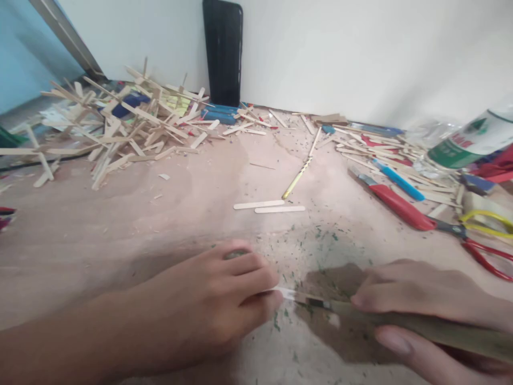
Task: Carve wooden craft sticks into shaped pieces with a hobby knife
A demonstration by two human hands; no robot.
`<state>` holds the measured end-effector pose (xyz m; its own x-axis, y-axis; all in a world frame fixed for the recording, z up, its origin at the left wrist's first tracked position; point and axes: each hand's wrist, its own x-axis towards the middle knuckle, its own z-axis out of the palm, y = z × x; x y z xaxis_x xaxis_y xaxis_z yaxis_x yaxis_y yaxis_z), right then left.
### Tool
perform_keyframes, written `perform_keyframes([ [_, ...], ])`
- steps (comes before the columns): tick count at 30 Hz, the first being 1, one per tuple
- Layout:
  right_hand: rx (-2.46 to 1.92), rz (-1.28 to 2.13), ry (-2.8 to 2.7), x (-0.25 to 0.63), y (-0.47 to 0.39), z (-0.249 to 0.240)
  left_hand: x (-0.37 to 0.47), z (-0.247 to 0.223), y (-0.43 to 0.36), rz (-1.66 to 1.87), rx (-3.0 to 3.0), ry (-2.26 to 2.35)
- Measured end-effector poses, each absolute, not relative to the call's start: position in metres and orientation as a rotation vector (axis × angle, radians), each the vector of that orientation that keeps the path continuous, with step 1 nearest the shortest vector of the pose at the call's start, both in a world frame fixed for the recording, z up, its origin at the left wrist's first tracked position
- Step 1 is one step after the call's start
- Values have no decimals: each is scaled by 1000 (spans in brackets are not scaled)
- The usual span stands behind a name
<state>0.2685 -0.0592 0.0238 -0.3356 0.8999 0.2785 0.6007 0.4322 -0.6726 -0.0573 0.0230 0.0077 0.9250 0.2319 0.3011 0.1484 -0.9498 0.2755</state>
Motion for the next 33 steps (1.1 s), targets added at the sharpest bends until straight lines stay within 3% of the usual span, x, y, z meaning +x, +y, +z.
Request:
perform_keyframes([
  [6, -1098, 727, -2149, 279, -48, 33, -59, 7, 22, 471, 2792, 298],
  [17, -1101, 624, -2417, 285, -43, 44, -60, 11, 22, 466, 2832, 291],
  [23, -1237, 389, -2368, 305, -60, 28, -60, 16, 19, 440, 2857, 296],
  [33, -1222, 412, -2372, 304, -57, 26, -60, 15, 16, 445, 2910, 251],
])
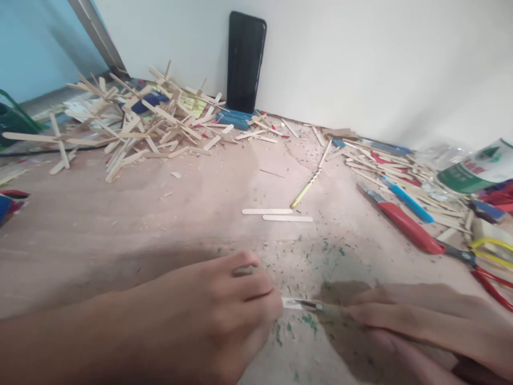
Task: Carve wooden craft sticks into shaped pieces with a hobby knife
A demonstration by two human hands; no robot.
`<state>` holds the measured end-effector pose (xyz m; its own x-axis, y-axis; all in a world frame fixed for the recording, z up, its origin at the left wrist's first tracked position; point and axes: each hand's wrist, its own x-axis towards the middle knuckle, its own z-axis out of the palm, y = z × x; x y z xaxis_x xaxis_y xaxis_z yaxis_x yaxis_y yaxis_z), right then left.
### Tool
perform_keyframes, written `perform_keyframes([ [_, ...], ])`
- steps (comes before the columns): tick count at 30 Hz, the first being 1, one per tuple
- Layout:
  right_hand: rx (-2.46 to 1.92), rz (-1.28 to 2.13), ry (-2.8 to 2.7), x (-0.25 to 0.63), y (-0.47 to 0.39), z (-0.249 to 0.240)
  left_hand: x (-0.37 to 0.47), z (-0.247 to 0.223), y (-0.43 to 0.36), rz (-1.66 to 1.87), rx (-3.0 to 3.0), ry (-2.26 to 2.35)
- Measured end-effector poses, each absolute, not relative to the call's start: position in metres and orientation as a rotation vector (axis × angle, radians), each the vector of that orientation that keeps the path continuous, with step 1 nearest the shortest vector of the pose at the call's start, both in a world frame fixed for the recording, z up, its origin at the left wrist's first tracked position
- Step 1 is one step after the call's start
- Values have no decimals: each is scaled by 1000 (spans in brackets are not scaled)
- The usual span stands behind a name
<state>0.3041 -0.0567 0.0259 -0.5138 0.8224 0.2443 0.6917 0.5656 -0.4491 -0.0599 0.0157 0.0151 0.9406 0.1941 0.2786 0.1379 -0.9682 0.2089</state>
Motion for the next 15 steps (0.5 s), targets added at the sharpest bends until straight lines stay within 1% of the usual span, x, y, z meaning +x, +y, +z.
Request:
perform_keyframes([
  [15, -1143, 428, -2445, 295, -41, 30, -54, 13, 16, 472, 2864, 269],
])
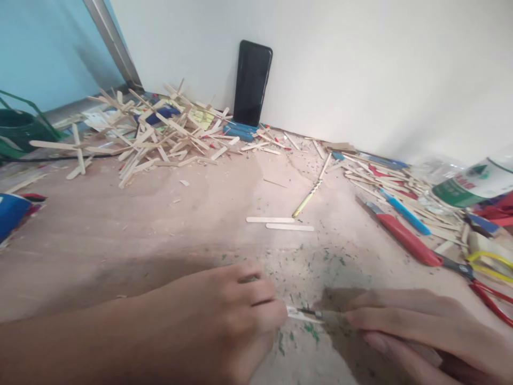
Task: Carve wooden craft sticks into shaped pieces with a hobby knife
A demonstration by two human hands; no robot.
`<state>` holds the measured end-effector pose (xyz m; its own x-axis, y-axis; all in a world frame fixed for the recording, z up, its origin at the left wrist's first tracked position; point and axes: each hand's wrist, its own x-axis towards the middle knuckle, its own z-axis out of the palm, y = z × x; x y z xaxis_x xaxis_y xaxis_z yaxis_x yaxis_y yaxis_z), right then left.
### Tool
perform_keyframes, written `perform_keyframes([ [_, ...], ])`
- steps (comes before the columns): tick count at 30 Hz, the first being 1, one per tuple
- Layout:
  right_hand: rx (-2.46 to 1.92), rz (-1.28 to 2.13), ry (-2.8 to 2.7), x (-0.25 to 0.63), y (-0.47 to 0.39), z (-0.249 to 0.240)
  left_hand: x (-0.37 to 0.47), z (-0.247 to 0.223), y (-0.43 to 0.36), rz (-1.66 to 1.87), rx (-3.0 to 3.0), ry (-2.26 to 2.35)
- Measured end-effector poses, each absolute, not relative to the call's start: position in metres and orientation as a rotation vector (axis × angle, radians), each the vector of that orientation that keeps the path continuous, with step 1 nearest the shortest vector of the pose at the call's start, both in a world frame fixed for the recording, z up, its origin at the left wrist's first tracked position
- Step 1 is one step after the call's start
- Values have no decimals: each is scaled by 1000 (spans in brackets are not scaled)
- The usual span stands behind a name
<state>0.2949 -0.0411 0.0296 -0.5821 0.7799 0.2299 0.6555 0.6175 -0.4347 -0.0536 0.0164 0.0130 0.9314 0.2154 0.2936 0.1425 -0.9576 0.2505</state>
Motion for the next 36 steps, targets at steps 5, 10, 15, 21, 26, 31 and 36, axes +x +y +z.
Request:
perform_keyframes([
  [5, -1146, 427, -2423, 302, -44, 25, -56, 17, 18, 410, 2888, 237],
  [10, -1153, 442, -2451, 307, -44, 26, -55, 14, 16, 444, 2841, 279],
  [15, -1119, 411, -2430, 298, -39, 33, -50, 4, 15, 571, 2825, 316],
  [21, -1073, 395, -2407, 283, -30, 44, -53, -2, 15, 647, 2943, 260],
  [26, -1083, 418, -2466, 282, -30, 43, -55, 0, 14, 616, 3000, 276],
  [31, -1064, 465, -2412, 280, -29, 44, -53, -3, 13, 634, 2965, 293],
  [36, -1034, 498, -2486, 287, -30, 43, -51, -5, 13, 565, 2953, 283],
])
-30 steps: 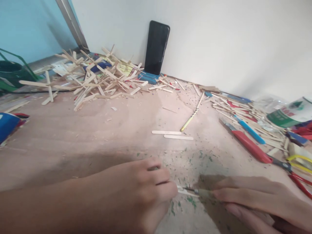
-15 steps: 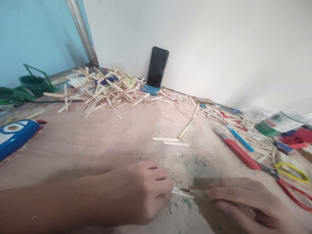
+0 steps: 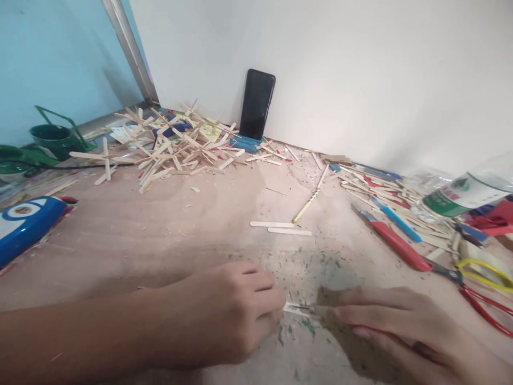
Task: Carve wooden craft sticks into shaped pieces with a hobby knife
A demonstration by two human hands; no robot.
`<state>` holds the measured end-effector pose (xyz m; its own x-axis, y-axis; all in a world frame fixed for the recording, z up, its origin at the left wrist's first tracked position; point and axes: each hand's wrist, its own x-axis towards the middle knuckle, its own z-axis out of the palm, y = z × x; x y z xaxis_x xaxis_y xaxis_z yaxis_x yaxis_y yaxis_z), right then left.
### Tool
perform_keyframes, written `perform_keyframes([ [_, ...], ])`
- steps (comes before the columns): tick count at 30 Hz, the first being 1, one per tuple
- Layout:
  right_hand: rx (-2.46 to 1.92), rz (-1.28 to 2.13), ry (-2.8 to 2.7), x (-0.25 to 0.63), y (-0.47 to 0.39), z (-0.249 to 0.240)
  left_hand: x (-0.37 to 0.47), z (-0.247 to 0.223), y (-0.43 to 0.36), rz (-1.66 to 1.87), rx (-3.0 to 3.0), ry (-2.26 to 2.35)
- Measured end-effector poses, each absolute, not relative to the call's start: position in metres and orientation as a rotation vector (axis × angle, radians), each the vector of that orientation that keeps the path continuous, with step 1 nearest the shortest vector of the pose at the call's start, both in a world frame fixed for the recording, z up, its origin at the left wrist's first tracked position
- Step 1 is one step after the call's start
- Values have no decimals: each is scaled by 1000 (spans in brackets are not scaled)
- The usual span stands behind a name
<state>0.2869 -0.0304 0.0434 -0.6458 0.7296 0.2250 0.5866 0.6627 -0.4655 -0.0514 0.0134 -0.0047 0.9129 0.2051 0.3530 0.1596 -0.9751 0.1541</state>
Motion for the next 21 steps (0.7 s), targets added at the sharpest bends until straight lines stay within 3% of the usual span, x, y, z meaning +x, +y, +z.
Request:
perform_keyframes([
  [6, -1024, 284, -2500, 280, -33, 43, -55, 1, 12, 477, 2968, 278],
  [13, -908, 522, -2668, 262, -21, 62, -58, 6, 11, 541, 2946, 292],
  [21, -1040, 593, -2576, 269, -34, 46, -58, 4, 10, 520, 2940, 282],
])
